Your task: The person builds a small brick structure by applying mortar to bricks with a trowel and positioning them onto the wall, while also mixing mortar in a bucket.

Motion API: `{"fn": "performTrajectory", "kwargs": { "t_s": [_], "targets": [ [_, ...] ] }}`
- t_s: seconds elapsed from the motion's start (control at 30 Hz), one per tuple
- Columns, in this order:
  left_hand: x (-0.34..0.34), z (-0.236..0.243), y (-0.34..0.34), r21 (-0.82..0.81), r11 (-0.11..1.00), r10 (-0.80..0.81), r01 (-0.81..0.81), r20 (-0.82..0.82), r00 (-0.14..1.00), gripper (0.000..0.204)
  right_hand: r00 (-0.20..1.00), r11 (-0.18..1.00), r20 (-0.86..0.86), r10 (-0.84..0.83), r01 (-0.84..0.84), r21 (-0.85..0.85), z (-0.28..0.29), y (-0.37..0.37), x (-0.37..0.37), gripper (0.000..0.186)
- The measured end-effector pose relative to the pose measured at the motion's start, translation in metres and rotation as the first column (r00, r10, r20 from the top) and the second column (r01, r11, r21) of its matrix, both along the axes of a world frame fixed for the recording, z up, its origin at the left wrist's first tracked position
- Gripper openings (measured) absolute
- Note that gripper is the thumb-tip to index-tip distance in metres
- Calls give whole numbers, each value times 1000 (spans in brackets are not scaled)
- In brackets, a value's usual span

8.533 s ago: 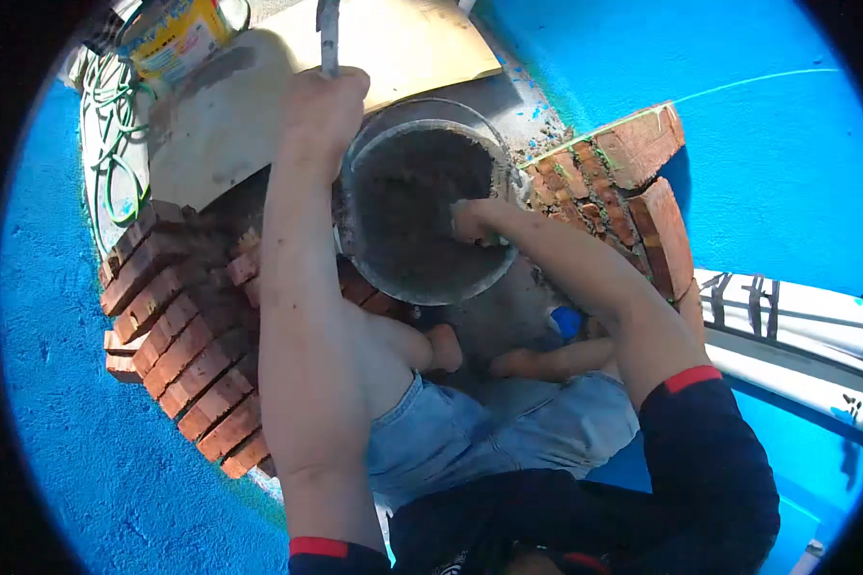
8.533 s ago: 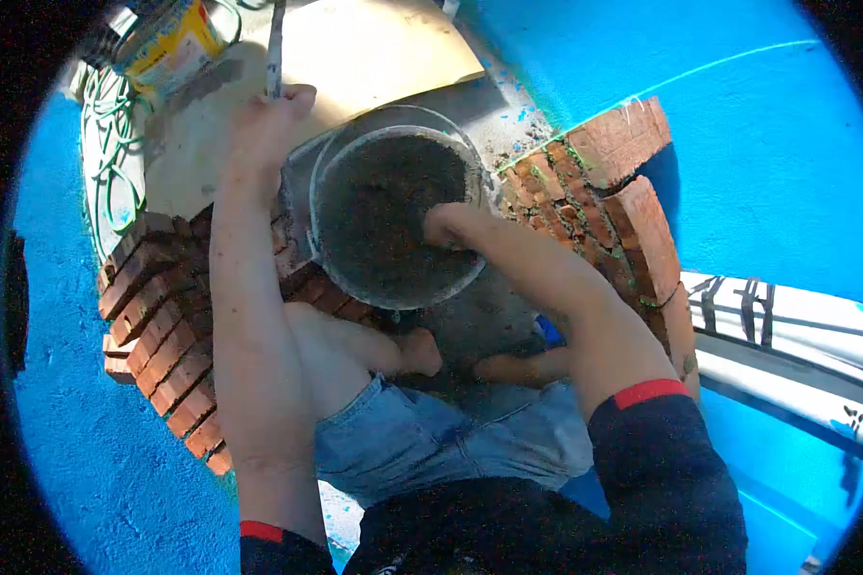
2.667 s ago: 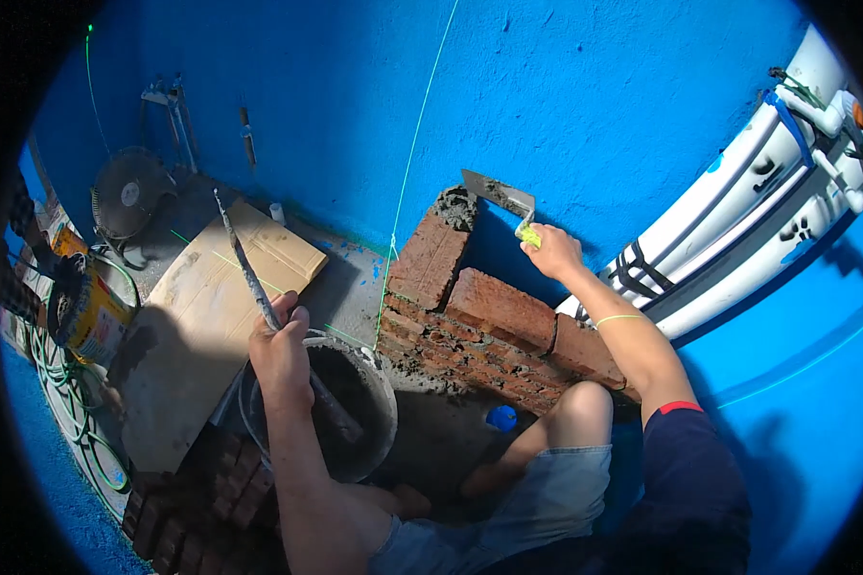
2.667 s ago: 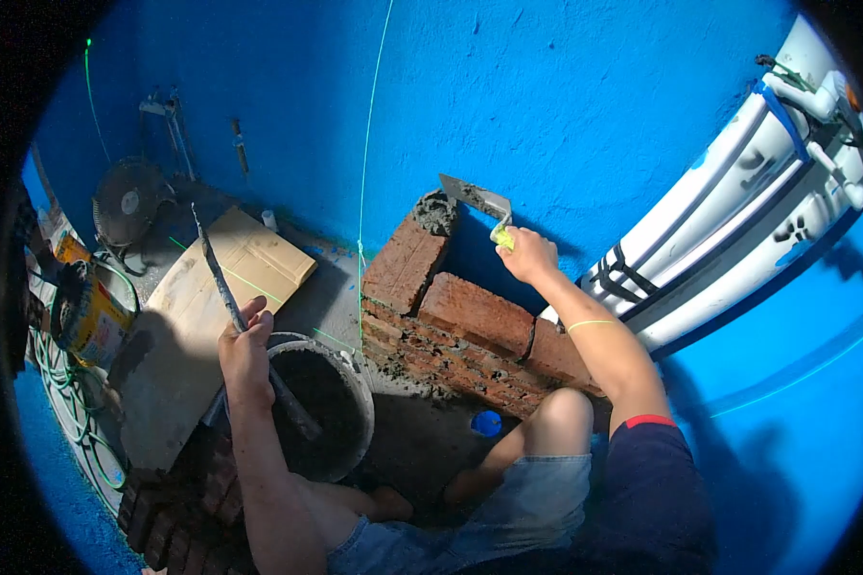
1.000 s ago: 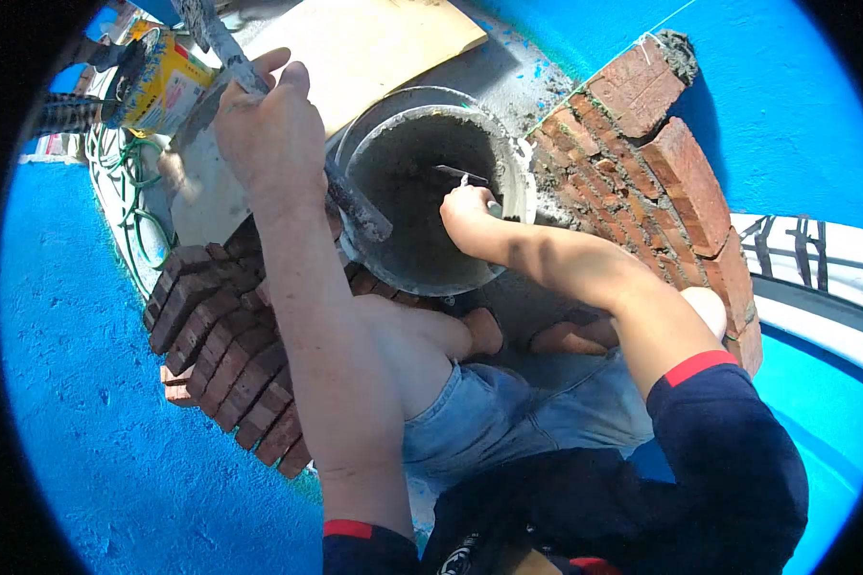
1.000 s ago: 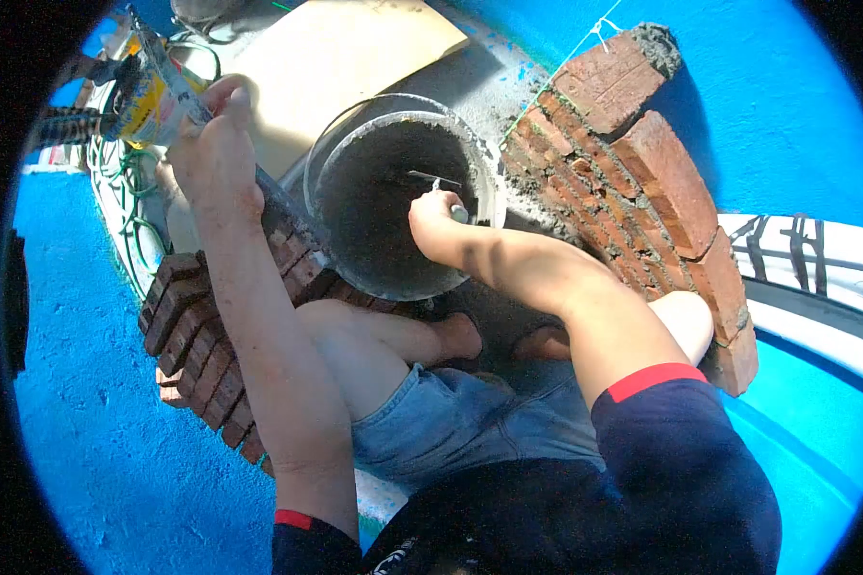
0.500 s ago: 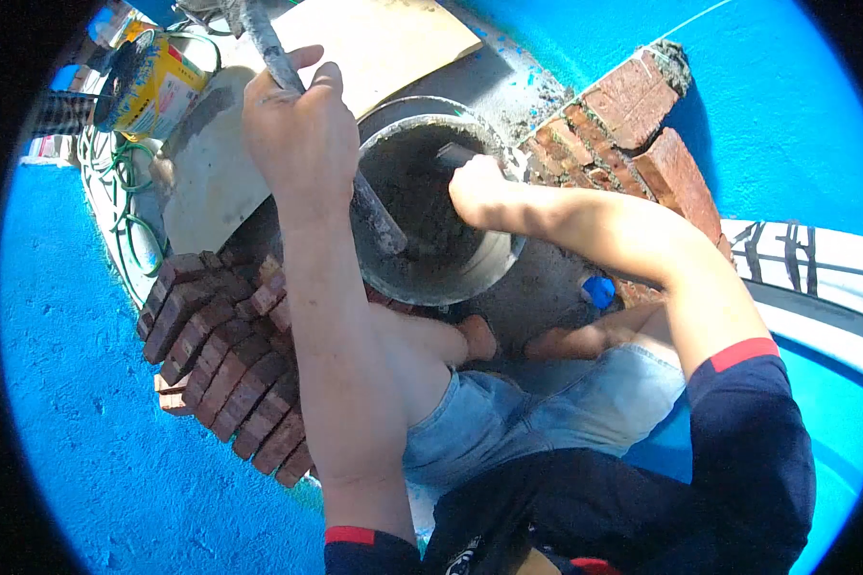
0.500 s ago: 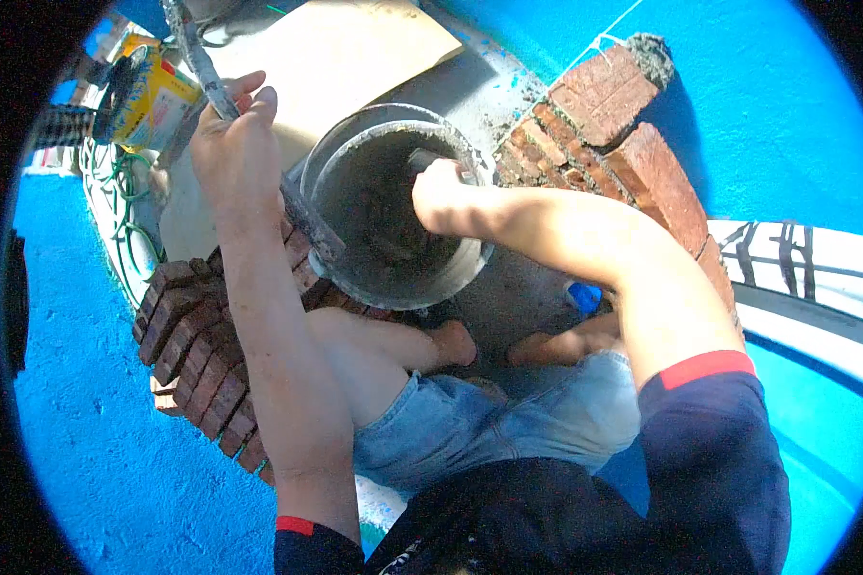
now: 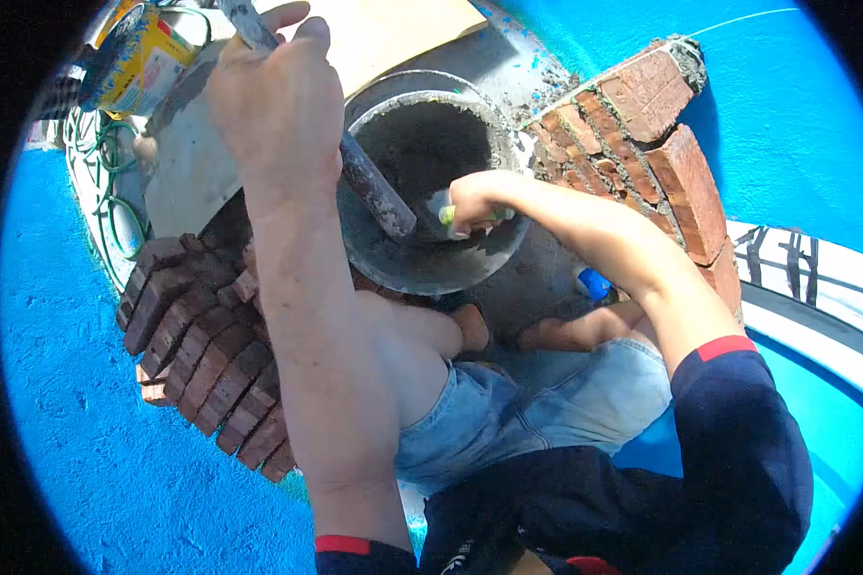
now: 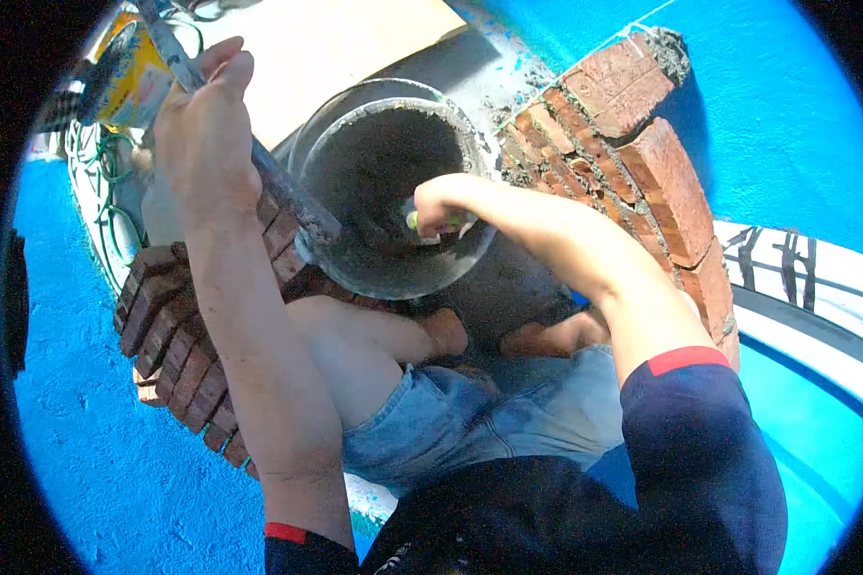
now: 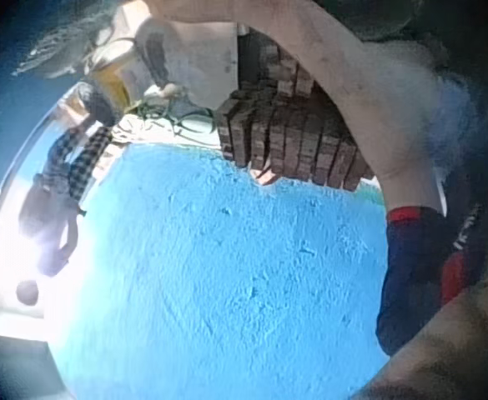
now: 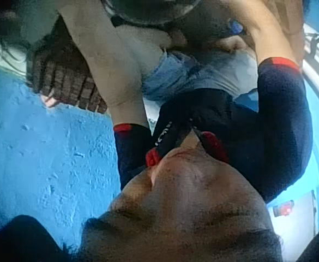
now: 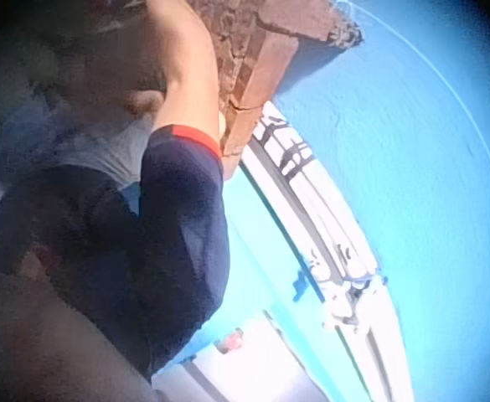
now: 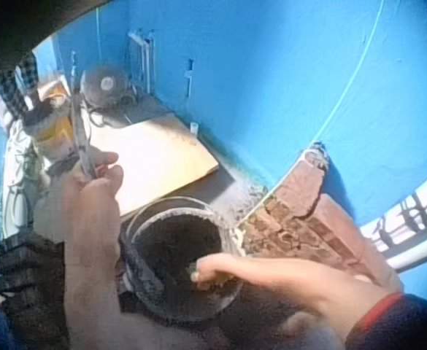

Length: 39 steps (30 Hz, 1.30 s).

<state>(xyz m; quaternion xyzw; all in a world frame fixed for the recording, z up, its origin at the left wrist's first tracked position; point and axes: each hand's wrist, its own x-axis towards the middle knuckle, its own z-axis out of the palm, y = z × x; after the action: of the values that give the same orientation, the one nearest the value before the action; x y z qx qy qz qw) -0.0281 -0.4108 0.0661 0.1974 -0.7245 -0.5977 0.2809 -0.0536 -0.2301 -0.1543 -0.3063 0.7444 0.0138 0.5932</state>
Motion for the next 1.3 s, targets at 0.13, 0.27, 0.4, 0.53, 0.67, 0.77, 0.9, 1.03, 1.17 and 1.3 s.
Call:
{"fn": "performTrajectory", "kwargs": {
  "t_s": [0.13, 0.27, 0.4, 0.53, 0.67, 0.77, 0.9, 1.03, 1.17, 1.3],
  "targets": [
    [2, -2, 4, 63, 998, -22, 21, 18, 1000, 26, 988, 989, 34, -149, 149, -16, 9, 0, -2, 21],
    [-3, 3, 15, 92, 994, -63, 61, 19, 998, 26, 995, 989, -23, -100, 97, -115, 18, 7, -10, 21],
    [0, 4, 10, 71, 997, -37, 35, 21, 999, 25, 983, 954, 58, -173, 182, -238, 55, 15, -10, 15],
    [-4, 5, 16, 89, 996, -17, 18, -4, 1000, 25, 957, 893, 127, -259, 288, -347, 65, 56, -8, 15],
    [6, -4, -12, 89, 996, 2, -2, -4, 1000, 23, 887, 773, 151, -436, 455, -443, 99, 80, 27, 20],
    [4, -11, -19, 190, 982, 19, -16, -15, 1000, 26, 807, 641, 209, -552, 571, -512, 134, 121, 63, 22],
    [5, -7, -7, 234, 972, 22, -12, -39, 999, 27, 671, 505, 174, -720, 679, -532, 205, 185, 124, 20],
    [11, -12, -12, 241, 970, -33, 39, -28, 999, 25, 193, -71, 506, -841, 886, -458, 257, 220, 175, 22],
    [10, -10, 7, 346, 931, -83, 114, -103, 991, 24, 88, -388, 614, -784, 702, -597, 284, 231, 178, 23],
    [11, -1, 27, 308, 944, -100, 115, -64, 993, 23, -9, -236, 264, -964, 477, -847, 288, 195, 142, 23]
  ]
}}
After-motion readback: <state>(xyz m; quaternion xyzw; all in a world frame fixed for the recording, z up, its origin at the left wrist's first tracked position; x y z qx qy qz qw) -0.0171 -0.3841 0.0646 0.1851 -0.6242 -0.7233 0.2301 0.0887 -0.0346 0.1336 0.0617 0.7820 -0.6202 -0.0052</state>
